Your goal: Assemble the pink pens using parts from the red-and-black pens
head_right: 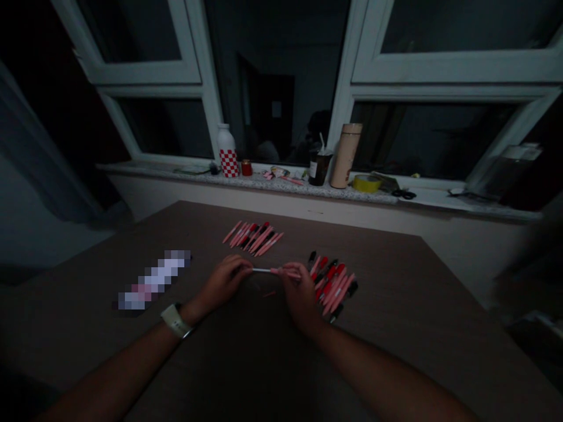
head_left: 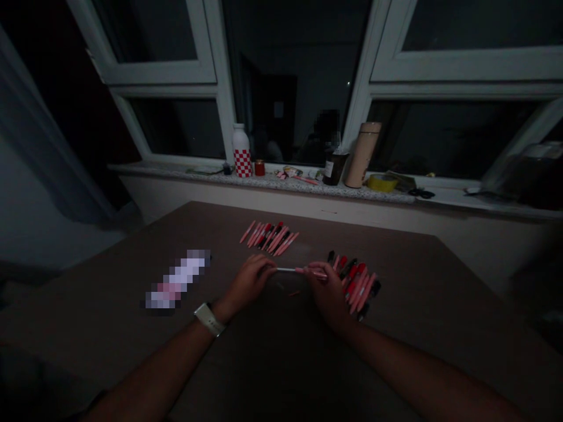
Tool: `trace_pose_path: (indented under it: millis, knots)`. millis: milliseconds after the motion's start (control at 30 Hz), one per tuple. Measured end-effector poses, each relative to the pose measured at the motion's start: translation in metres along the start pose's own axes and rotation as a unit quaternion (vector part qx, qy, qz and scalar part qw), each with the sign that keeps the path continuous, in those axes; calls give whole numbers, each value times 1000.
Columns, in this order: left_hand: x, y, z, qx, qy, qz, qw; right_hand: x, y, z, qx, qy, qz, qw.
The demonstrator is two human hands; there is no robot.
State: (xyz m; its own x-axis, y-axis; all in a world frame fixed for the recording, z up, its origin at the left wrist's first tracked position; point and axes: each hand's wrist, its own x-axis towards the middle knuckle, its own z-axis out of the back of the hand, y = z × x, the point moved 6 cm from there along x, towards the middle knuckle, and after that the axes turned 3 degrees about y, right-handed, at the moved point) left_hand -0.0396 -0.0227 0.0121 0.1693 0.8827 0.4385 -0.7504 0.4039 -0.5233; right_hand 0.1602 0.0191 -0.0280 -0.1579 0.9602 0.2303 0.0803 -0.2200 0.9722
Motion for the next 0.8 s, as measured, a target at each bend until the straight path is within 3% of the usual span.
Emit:
trace_pose_path:
  millis: [167,333,567,800]
  knots:
    - [1,6,17,41,-69,16,997,4,-8,10,-25,-53,-10,998]
    - [1,10,24,37,-109,35,993,4,-10,10,-29,-41,-27,998]
    - [2,6,13,-2,-73,8,997,-5,-1,-10,-28,91,-48,994]
    - [2,3,11,-20,-56,2,998,-8,2,-14,-64,108,-63,990]
